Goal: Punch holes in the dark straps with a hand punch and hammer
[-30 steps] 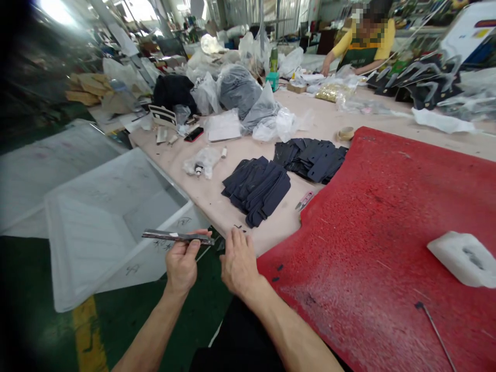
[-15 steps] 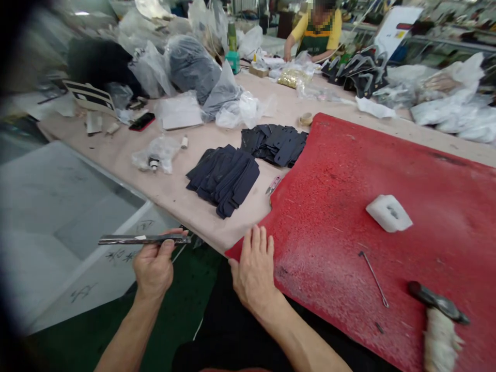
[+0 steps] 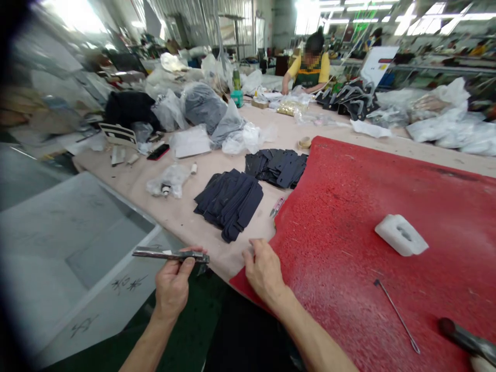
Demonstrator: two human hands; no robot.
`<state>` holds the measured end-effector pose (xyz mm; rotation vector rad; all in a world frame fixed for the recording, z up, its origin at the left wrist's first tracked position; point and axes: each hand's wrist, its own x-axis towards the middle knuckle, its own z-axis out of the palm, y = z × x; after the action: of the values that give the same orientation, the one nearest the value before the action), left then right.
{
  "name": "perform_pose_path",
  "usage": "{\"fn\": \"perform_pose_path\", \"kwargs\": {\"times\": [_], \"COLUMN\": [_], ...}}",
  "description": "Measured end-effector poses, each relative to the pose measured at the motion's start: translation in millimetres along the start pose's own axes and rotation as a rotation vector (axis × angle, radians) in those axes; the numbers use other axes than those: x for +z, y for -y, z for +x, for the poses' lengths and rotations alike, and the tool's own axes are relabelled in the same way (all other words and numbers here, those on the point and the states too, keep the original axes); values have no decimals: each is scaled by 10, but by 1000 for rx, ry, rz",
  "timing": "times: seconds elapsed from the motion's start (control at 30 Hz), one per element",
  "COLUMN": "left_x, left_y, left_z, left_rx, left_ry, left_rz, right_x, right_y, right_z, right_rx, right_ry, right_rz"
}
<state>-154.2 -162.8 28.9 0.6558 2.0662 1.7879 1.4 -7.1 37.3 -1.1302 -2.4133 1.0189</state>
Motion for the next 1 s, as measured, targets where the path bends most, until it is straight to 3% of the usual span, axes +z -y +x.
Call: {"fn": "perform_pose_path", "kwargs": {"times": [0.13, 0.27, 0.4, 0.7, 0.77, 0.83, 0.93, 1.0], "left_x": [-27, -53, -79, -2, -3, 8, 90, 197], "left_y": [26, 34, 25, 105, 63, -24, -194, -296], "left_z": [-23, -70, -70, -15, 154, 493, 1269, 1822], "left_rx": [-30, -62, -59, -51, -10, 59, 129, 105], "left_ry": [31, 55, 57, 68, 82, 77, 25, -9], "left_rz": [36, 60, 82, 46, 63, 104, 208, 277], "right_x": [-37, 78, 171, 160, 168, 178, 183, 174], "right_y": [-3, 44, 50, 25, 23, 20, 15, 12], "right_z": [850, 1346, 1533, 1570, 1578, 1582, 1569, 1549], "right_rx": [199, 303, 361, 359, 353, 348, 338, 326], "right_ry": [-17, -8, 15, 28, 28, 27, 22, 11], "right_rz": [-38, -79, -122, -161, -161, -163, -172, -179]}}
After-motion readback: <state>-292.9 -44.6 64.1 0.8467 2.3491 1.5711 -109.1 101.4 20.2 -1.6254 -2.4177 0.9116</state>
